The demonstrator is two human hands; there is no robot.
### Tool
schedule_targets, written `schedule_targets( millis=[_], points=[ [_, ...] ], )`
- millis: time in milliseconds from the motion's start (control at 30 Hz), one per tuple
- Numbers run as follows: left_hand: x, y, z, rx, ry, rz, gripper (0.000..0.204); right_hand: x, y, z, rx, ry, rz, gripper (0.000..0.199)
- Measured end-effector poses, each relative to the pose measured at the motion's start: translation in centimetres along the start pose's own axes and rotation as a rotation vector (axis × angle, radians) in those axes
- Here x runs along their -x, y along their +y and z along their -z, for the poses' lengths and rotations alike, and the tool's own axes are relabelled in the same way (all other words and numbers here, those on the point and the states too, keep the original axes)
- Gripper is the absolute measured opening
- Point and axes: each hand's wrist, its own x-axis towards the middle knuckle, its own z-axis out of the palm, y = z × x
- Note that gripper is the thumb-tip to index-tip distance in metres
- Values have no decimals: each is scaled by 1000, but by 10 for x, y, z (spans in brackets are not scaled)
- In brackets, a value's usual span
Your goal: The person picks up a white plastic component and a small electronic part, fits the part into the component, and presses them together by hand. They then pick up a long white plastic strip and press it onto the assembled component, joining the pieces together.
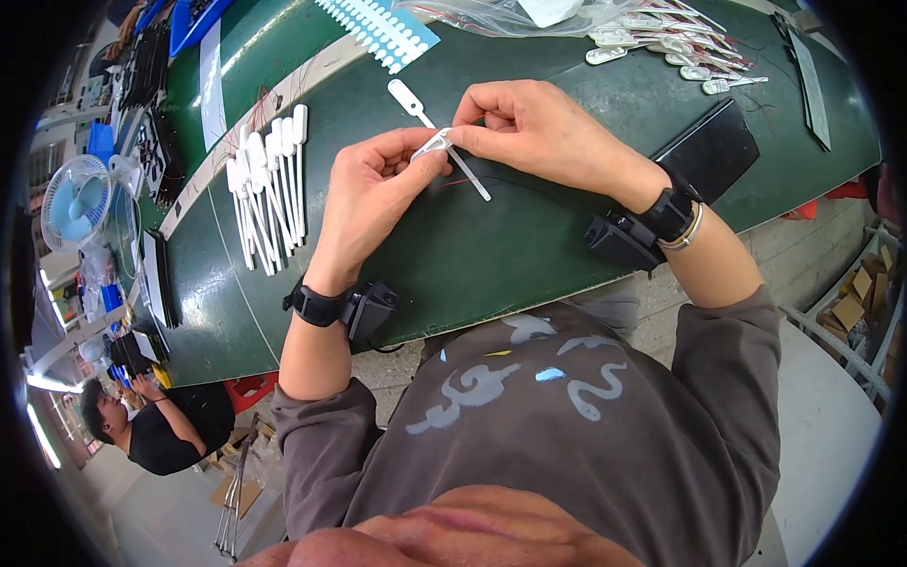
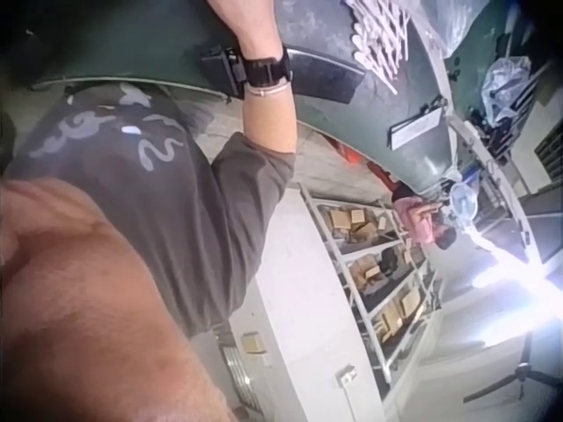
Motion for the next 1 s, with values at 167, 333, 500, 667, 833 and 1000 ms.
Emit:
schedule_targets(
  millis=[167, 333, 500, 667, 833, 1000],
  points=[
    [1, 6, 5, 100, -26, 65, 30, 0, 6, 2, -31, 24, 91, 16],
    [2, 9, 6, 118, -43, 87, 29, 1, -2, 4, 90, 48, 140, 13],
    [1, 8, 7, 113, -65, 90, 29, 2, -6, 2, 88, 89, 138, 11],
    [2, 12, 6, 105, -68, 103, 29, 2, -3, 3, 105, 106, 151, 11],
    [1, 8, 7, 85, -80, 98, 30, 2, -3, 2, 95, 114, 152, 11],
    [2, 9, 8, 85, -96, 95, 31, 1, -1, 2, 111, 110, 137, 11]
  ],
)
